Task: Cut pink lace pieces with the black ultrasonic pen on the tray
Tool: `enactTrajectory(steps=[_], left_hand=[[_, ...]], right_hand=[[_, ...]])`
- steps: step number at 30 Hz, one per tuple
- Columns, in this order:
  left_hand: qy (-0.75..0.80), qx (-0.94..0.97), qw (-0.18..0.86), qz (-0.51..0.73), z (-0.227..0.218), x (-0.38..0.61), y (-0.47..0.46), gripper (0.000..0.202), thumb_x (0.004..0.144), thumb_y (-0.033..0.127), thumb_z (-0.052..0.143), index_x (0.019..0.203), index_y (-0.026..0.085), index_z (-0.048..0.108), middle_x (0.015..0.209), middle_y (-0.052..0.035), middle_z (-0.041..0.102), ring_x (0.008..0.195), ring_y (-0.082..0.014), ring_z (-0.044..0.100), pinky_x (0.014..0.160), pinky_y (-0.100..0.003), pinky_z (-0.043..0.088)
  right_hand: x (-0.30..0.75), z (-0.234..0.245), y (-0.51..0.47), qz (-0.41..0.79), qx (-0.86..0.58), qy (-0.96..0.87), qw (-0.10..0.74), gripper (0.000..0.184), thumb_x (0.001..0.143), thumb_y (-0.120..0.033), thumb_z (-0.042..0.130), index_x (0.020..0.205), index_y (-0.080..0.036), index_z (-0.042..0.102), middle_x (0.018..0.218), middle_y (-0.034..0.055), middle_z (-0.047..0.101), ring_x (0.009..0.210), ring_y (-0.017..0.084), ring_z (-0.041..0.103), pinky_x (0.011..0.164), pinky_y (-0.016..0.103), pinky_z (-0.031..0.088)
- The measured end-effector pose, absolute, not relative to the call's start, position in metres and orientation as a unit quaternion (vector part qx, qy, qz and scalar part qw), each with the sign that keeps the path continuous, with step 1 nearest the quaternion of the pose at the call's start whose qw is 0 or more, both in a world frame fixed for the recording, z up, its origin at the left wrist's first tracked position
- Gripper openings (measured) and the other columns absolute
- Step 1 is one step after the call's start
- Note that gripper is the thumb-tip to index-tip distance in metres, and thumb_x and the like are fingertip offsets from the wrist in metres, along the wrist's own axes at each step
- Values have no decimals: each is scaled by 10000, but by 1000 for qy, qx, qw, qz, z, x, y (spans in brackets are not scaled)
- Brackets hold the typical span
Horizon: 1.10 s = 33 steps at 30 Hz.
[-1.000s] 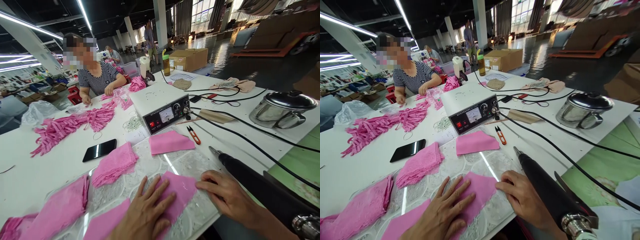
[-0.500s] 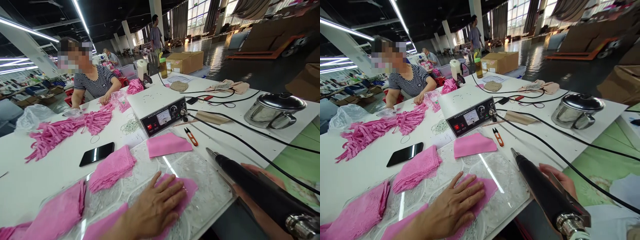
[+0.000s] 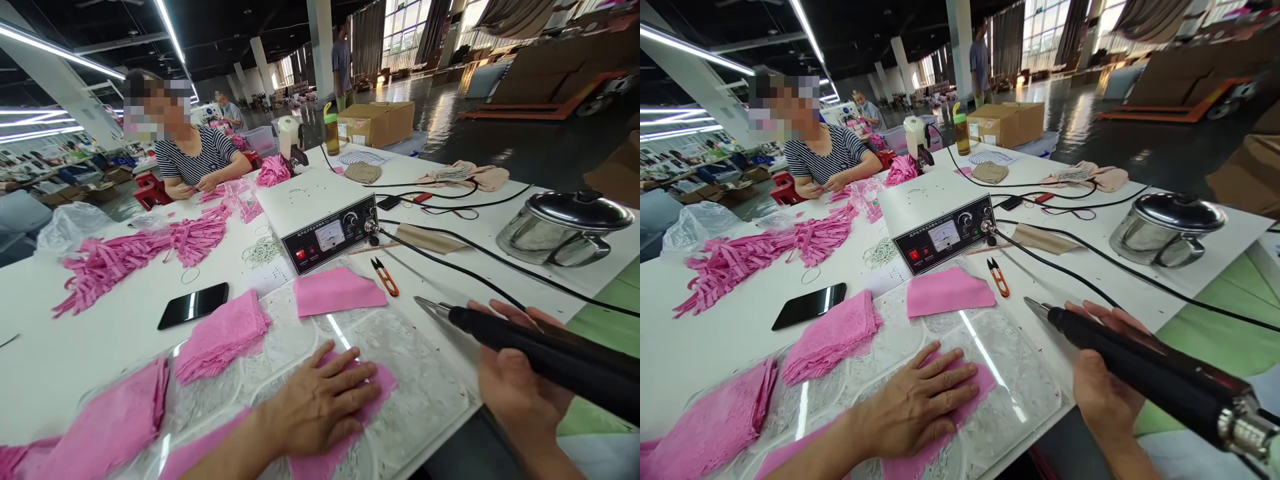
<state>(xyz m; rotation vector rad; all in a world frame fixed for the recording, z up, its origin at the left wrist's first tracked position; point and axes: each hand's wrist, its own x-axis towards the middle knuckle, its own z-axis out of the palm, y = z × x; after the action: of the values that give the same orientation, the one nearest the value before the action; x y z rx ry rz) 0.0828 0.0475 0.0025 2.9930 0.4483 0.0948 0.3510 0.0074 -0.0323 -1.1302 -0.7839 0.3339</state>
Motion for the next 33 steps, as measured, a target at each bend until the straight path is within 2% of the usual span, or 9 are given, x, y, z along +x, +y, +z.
enactTrajectory(steps=[3,5,8,10,15,19,24,33], left_hand=[[149,987,64,25,2,83,48,449,1022,433,345,1413,231,435,1469,4,446,1404,-220,341,1194,-415,171],[149,986,70,14,1,82,48,449,1025,430,330,1416,232,429,1490,15,413,1408,-228,332,1195,-427,163],[151,985,77,18,-1,81,48,447,1025,424,331,1417,235,428,1488,3,417,1419,-223,311,1195,-436,169],[150,985,78,30,-2,81,48,445,1022,422,342,1416,234,431,1480,-6,430,1423,-218,304,1195,-438,176],[143,986,82,26,-3,83,48,447,1024,422,326,1406,220,440,1492,5,412,1420,-235,308,1192,-458,173],[142,986,82,21,-2,83,48,447,1030,420,299,1401,216,444,1497,9,402,1418,-239,310,1191,-457,165],[145,985,89,16,-2,82,48,451,1029,423,306,1411,217,430,1506,11,387,1420,-246,303,1192,-466,151],[139,986,84,26,-3,82,48,441,1030,408,307,1404,212,436,1503,6,394,1425,-240,294,1192,-463,150]], right_hand=[[354,-18,20,158,-481,-295,811,254,798,-444,629,996,-289,592,983,22,518,887,244,568,946,475,436],[355,-6,18,197,-470,-284,812,245,801,-498,608,906,-278,590,896,12,459,737,191,505,801,421,465],[351,6,4,260,-462,-287,798,241,799,-500,580,864,-268,584,834,13,436,585,153,396,552,360,376],[346,7,-6,289,-460,-289,788,214,799,-479,552,840,-269,569,788,11,426,542,147,359,490,346,327],[332,6,-15,333,-465,-318,756,159,837,-401,451,796,-259,509,725,-2,351,539,154,360,468,356,382],[324,10,-12,345,-472,-317,747,165,843,-357,381,786,-245,489,735,-8,299,555,159,360,470,350,383],[321,12,-12,356,-484,-299,742,137,829,-322,377,769,-256,481,738,-16,254,555,165,320,472,357,376],[327,8,-13,356,-476,-300,746,130,809,-348,412,755,-250,479,724,-6,299,551,169,326,469,348,366]])
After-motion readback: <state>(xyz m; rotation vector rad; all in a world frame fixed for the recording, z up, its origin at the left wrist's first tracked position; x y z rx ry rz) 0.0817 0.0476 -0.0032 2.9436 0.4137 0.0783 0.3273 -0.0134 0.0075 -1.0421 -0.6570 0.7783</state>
